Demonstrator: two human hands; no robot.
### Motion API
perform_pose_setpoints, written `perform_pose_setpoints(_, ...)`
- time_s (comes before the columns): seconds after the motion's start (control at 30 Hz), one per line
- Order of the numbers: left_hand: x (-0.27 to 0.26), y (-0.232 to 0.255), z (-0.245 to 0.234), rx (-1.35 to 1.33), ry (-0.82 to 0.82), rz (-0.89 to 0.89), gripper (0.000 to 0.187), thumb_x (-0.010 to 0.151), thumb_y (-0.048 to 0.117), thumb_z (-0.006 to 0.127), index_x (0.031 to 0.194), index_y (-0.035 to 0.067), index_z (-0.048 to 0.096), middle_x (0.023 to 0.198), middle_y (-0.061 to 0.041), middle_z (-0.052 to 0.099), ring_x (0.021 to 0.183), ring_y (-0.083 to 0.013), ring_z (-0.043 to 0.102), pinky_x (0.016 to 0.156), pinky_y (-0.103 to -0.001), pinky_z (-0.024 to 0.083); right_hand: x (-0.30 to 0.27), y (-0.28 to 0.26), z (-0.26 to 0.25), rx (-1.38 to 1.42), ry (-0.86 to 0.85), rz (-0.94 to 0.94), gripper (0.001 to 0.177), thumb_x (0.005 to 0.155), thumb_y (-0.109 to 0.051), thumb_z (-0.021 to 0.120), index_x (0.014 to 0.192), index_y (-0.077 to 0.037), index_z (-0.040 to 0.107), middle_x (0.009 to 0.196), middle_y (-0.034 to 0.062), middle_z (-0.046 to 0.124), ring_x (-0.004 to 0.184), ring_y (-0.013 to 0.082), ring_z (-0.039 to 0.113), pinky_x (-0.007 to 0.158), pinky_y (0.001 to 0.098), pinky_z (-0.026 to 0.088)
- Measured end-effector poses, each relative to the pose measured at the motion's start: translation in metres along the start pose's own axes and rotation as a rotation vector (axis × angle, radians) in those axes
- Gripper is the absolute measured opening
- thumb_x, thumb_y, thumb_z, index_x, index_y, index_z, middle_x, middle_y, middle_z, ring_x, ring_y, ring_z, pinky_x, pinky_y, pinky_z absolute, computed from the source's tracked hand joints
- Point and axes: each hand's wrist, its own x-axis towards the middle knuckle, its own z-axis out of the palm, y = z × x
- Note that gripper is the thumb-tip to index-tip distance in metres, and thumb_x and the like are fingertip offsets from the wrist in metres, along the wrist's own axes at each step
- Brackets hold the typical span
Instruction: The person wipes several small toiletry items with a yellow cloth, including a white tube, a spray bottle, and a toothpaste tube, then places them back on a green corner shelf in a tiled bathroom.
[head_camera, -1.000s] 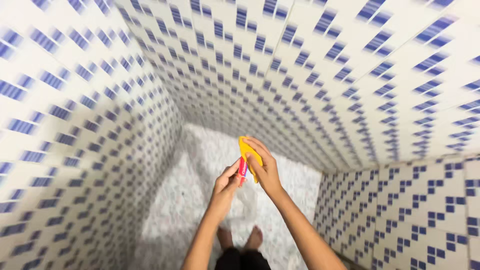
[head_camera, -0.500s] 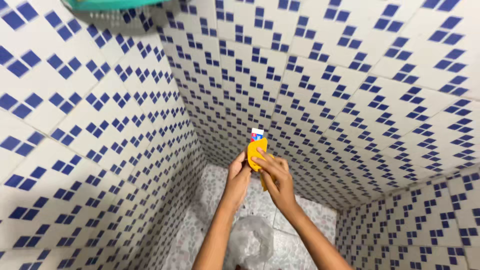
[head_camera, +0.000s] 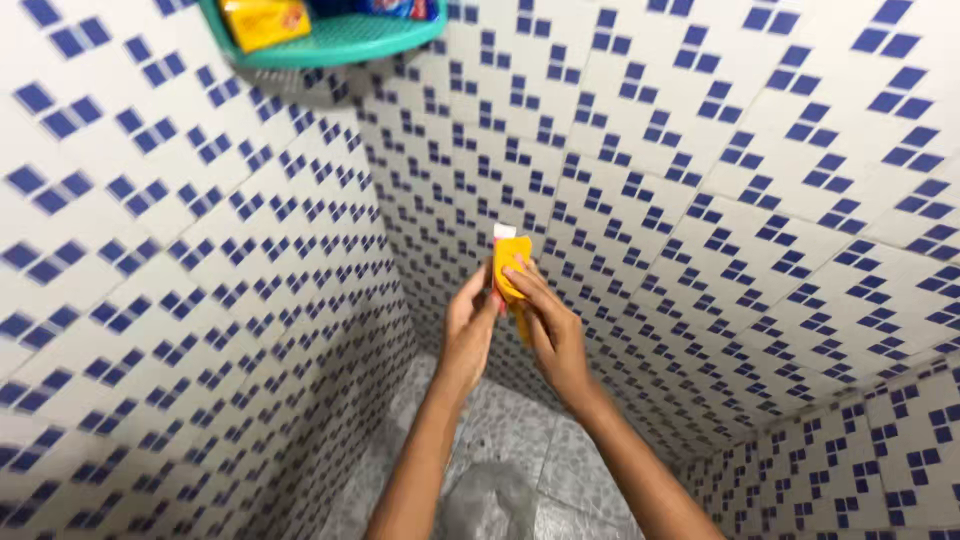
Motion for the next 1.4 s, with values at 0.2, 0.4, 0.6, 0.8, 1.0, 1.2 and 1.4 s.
perform_pose_setpoints(0.2,0.002,0.012,0.011,0.079,0.020,0.024,0.044,0.104,0.007,0.051,0.147,-0.001,0.047,0.135,-0.007,0.062,0.121,-0.0142,0.060,0.102,-0.028,0.050,0.007,-0.022,-0.007,-0.036,-0.045,-0.078,0.048,0.095,0.013,0.049,0.133,-0.009,0.066,0.152,0.0172,0.056,0.154,0.0376,0.038,0.122,0.0433,0.034)
perform_pose_setpoints(0.4,-0.005,0.021,0.023,0.124,-0.059,0.000,0.044,0.108,0.008,0.053,0.150,-0.005,0.049,0.116,-0.006,0.063,0.093,-0.0089,0.058,0.083,-0.026,0.051,0.049,-0.024,-0.025,-0.173,0.031,-0.186,0.048,0.095,0.015,0.050,0.133,-0.009,0.066,0.148,0.0162,0.061,0.154,0.0373,0.040,0.125,0.0444,0.033)
perform_pose_setpoints(0.6,-0.001,0.047,0.033,0.026,-0.057,0.094,0.046,0.108,0.006,0.053,0.151,-0.007,0.047,0.120,-0.005,0.063,0.093,-0.0081,0.057,0.086,-0.025,0.051,0.051,-0.041,-0.018,0.023,0.007,0.092,0.054,0.093,0.012,0.045,0.134,-0.017,0.064,0.148,0.0094,0.062,0.123,0.0325,0.063,0.103,0.0385,0.049)
perform_pose_setpoints(0.8,0.008,0.077,0.033,0.147,0.010,0.127,0.044,0.104,0.008,0.051,0.147,-0.002,0.049,0.127,-0.003,0.064,0.104,-0.0061,0.062,0.091,-0.023,0.052,0.044,-0.056,-0.013,-0.057,0.005,-0.245,0.048,0.095,0.014,0.052,0.135,-0.010,0.064,0.146,0.0188,0.061,0.151,0.0396,0.042,0.124,0.0454,0.034)
perform_pose_setpoints(1.0,0.016,0.069,0.033,0.267,-0.072,0.165,0.046,0.106,0.013,0.059,0.148,-0.004,0.052,0.119,-0.007,0.066,0.095,-0.0091,0.062,0.087,-0.026,0.053,0.084,-0.052,-0.024,-0.148,0.038,-0.367,0.045,0.098,0.014,0.051,0.132,-0.011,0.068,0.137,0.0147,0.070,0.146,0.0349,0.055,0.133,0.0502,0.027)
perform_pose_setpoints(1.2,0.024,0.085,0.042,0.211,-0.063,0.173,0.048,0.103,0.010,0.058,0.148,-0.002,0.050,0.127,-0.005,0.066,0.101,-0.0095,0.063,0.092,-0.027,0.054,0.088,-0.058,-0.024,-0.129,0.046,-0.370,0.046,0.099,0.012,0.052,0.136,-0.011,0.066,0.146,0.0208,0.061,0.148,0.0411,0.042,0.124,0.0496,0.034)
perform_pose_setpoints(1.4,0.033,0.095,0.040,0.163,-0.131,0.213,0.048,0.103,0.008,0.060,0.149,-0.003,0.049,0.129,-0.008,0.065,0.107,-0.0112,0.063,0.098,-0.028,0.053,0.073,-0.062,-0.025,-0.095,0.015,-0.255,0.048,0.095,0.010,0.055,0.134,-0.015,0.066,0.137,0.0152,0.067,0.146,0.0372,0.048,0.119,0.0444,0.043)
